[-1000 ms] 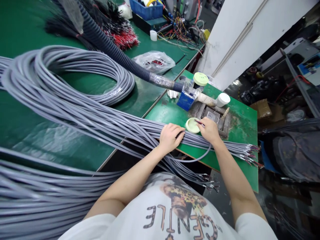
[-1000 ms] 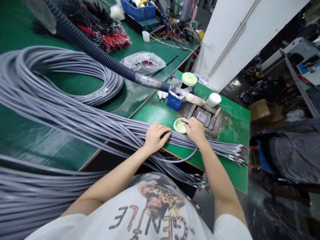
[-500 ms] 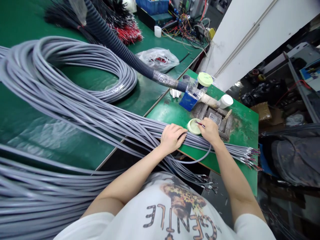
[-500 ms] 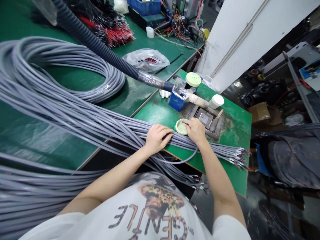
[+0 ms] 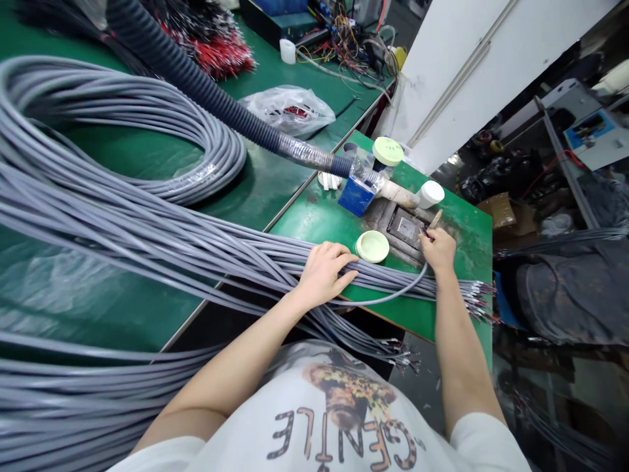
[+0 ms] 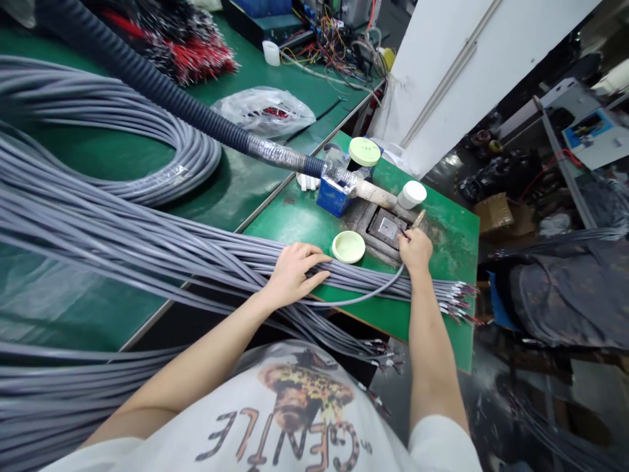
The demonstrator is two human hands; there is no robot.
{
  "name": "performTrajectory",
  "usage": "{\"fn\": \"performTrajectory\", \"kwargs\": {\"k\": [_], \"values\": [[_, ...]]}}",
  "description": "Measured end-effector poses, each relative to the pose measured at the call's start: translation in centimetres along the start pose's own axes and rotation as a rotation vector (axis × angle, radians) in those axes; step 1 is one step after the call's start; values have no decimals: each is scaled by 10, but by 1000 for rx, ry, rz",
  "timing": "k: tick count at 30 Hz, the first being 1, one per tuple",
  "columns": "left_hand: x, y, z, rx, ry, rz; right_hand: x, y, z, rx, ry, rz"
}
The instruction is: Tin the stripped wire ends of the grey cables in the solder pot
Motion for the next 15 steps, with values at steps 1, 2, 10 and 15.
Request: {"fn": "performTrajectory", "kwargs": {"k": [1, 2, 10, 15], "values": [[1, 0, 0, 1, -3, 8, -3, 0, -1, -5, -20, 11], [1, 0, 0, 3, -5, 12, -6, -1, -1, -8, -35, 17], [0, 0, 0, 0, -4, 13, -16, -3, 1, -6, -87, 60], [0, 0, 0, -1, -6, 14, -17, -2, 3, -6, -116, 85]]}}
Point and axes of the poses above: each hand's wrist, its own y-axis towards the middle knuckle, its own x-axis out of the back of the hand, z = x × y, the point moved 5 cm from there along y, towards the middle knuckle, and after that the axes turned 6 degrees about -z, right-handed, at the moved point
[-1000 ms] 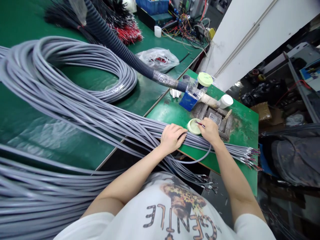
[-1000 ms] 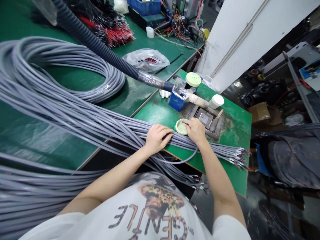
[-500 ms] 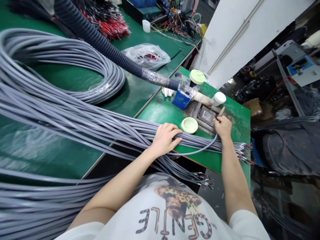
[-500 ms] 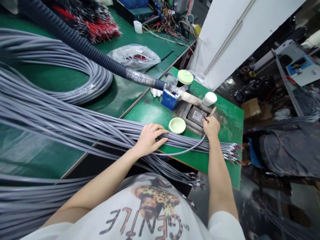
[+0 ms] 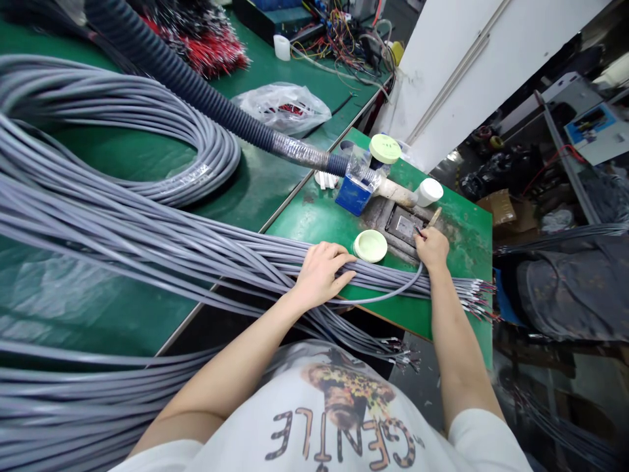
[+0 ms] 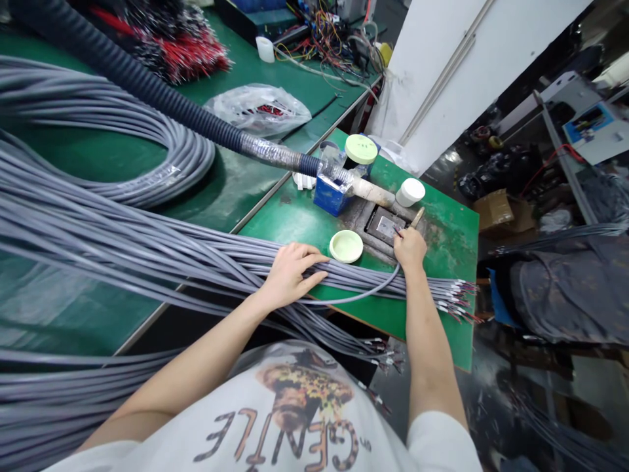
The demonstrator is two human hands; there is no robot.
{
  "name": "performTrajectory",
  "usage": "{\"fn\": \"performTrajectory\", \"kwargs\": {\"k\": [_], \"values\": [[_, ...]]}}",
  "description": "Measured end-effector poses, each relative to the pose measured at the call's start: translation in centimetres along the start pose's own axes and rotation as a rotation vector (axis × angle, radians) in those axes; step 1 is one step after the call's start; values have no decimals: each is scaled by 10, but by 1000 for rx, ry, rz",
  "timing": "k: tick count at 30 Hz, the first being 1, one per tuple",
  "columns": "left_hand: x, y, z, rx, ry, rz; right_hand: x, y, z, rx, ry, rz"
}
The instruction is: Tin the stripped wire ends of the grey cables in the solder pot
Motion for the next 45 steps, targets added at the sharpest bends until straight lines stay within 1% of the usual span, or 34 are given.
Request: {"fn": "performTrajectory", "kwargs": {"k": [8, 14, 18, 22, 25, 29, 31, 33, 35, 37, 39, 41, 43, 45], "values": [[0, 0, 0, 0, 7, 3, 4, -2, 4, 34, -8, 8], [0, 0, 0, -5, 12, 3, 14, -9, 2, 84, 37, 4], [0, 0, 0, -10, 11, -6, 36, -19, -1, 69, 233, -76], [0, 0, 0, -15, 16, -14, 65, -37, -1, -10, 473, -158], [-1, -1, 0, -18, 22, -17, 82, -55, -1, -70, 603, -186], [-1, -1, 1, -25, 20, -33, 98, -81, -2, -151, 757, -196], [-1, -1, 2, -19, 0, -48, 106, -98, -2, -181, 804, -187], [1, -3, 2, 2, -48, -93, 115, -120, -4, -223, 823, -206], [4, -7, 0, 18, -125, -156, 124, -150, -11, -298, 832, -243], [5, -11, -8, 1, -211, -187, 125, -185, -21, -403, 840, -232], [0, -14, -19, -53, -277, -159, 116, -224, -35, -526, 832, -151], [-10, -17, -34, -133, -306, -77, 97, -264, -50, -626, 867, -28], [-25, -19, -51, -219, -286, 39, 75, -306, -70, -790, 938, 12], [-42, -20, -66, -285, -209, 153, 53, -344, -90, -951, 978, 20]]}}
Point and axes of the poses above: each hand's wrist, its own y-axis towards the middle knuckle, its own x-axis out of the back of the hand, z = x × y, the point moved 5 cm from there along y, towards the middle knuckle, and after that the axes turned 6 degrees about -z, right-handed, at the moved point
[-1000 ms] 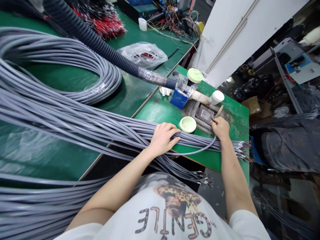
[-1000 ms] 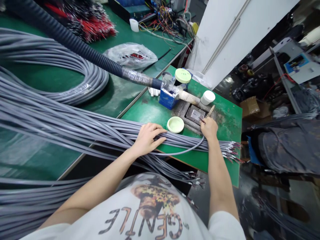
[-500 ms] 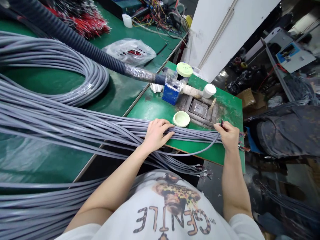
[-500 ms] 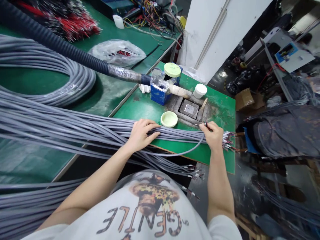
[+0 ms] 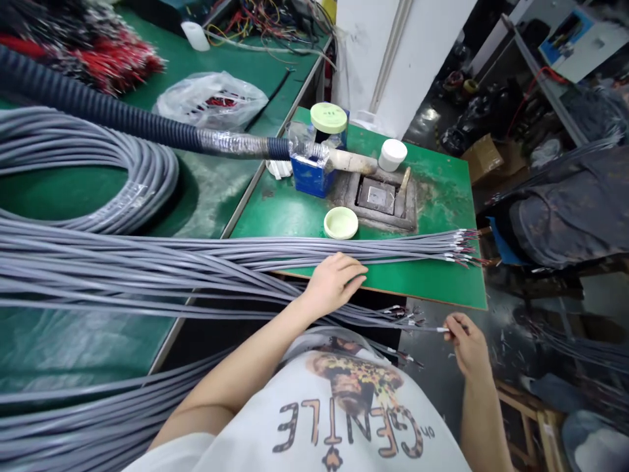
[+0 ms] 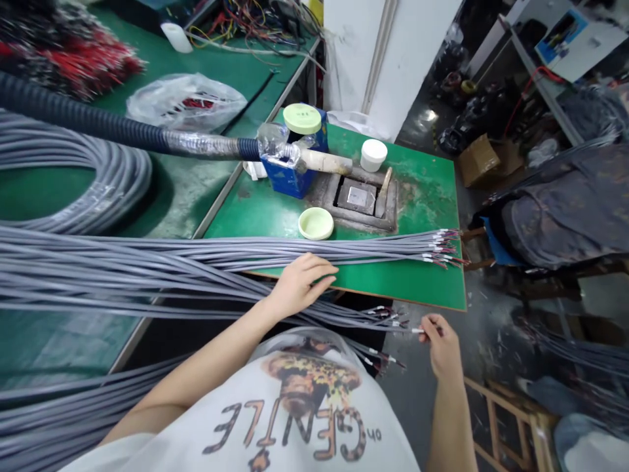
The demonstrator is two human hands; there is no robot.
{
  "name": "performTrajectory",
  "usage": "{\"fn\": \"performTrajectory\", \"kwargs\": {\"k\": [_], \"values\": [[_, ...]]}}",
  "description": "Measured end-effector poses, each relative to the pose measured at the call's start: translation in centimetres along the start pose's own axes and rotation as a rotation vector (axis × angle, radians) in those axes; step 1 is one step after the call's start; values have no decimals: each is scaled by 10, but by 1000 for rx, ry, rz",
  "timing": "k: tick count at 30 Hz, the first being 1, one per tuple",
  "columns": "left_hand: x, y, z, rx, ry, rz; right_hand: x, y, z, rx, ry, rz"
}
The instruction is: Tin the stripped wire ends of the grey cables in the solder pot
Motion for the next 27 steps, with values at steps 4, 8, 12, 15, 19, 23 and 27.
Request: {"fn": "performTrajectory", "kwargs": {"k": [4, 8, 12, 15, 19, 23, 27], "values": [[-30, 11, -14, 10, 229, 154, 30, -1, -47, -70, -144, -282], [-47, 27, -18, 41, 376, 207, -11, -11, -25, -65, -72, 22], [-52, 36, -22, 15, 355, 246, -95, -36, 28, -72, 201, 559], [-42, 32, -26, 36, 163, 255, -122, -29, 60, -119, 508, 524], [-28, 25, -28, 129, -179, 273, -98, 9, 93, -26, 773, 158], [-31, 27, -18, 238, -421, 194, -63, 25, 130, 180, 722, -74], [-48, 31, -1, 447, -714, 94, -50, 10, 153, 370, 421, -238]]}}
Point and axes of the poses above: each hand's wrist, its own y-axis towards the middle knuckle, its own x-axis out of the back of the hand, z = x × y, the point moved 5 cm from there along y, towards the middle knuckle, and after that the axes turned 6 degrees about -z, right-handed, at the moved point
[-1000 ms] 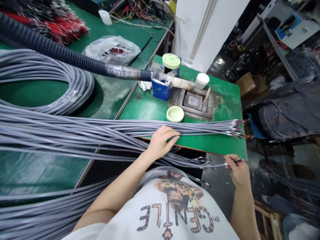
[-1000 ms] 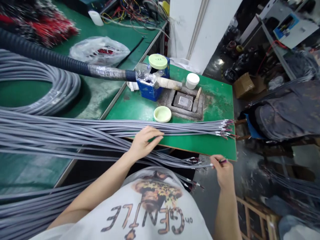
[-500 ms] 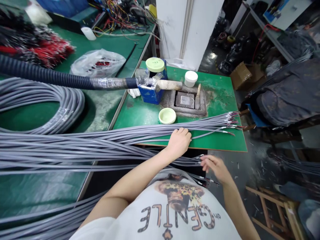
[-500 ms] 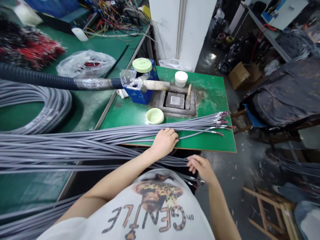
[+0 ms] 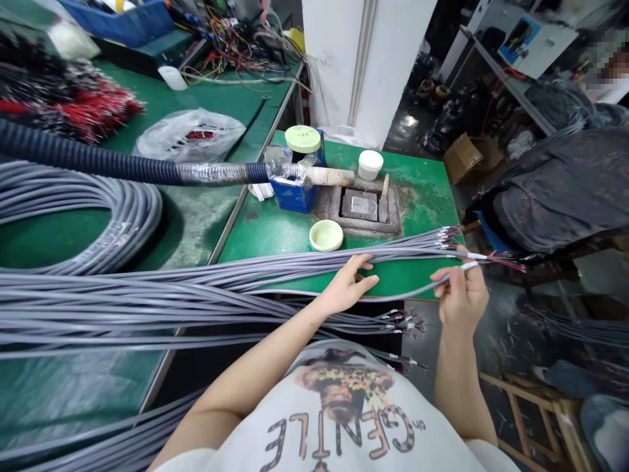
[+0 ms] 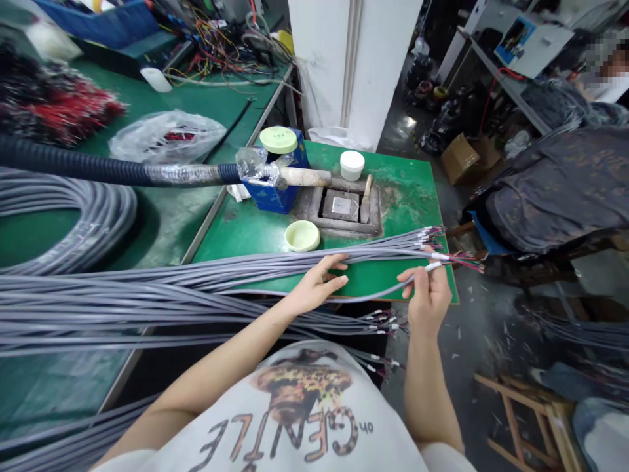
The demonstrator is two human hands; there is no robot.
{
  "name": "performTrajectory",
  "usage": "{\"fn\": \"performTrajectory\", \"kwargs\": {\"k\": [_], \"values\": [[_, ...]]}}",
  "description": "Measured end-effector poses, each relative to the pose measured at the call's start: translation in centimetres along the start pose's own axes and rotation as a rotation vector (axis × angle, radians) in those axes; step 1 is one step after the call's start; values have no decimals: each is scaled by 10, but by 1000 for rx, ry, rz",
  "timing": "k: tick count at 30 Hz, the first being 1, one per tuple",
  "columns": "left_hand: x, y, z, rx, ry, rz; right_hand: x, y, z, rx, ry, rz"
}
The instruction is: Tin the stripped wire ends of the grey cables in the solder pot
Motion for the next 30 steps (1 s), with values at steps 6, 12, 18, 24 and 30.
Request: {"fn": "performTrajectory", "kwargs": {"k": [6, 12, 18, 24, 30], "values": [[-5, 3, 12, 314, -435, 26, 8, -21, 3, -9, -155, 15], [-16, -12, -9, 319, -447, 159, -20, -59, -3, -83, -284, 501], [-8, -23, -19, 257, -525, 75, -47, -75, 0, -41, -334, 686], [16, -31, -23, 179, -517, -181, -66, -79, 4, -38, -390, 763], [28, -33, -21, 155, -454, -294, -77, -83, 10, -44, -403, 806]]}}
Point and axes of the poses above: each hand's wrist, its own y-axis towards the middle knuckle, its own x-axis out of the back of the hand, z = x × y, the point moved 5 cm from there along y, towards the middle knuckle, and after that the axes turned 6 degrees about -z, right-handed, at the moved point
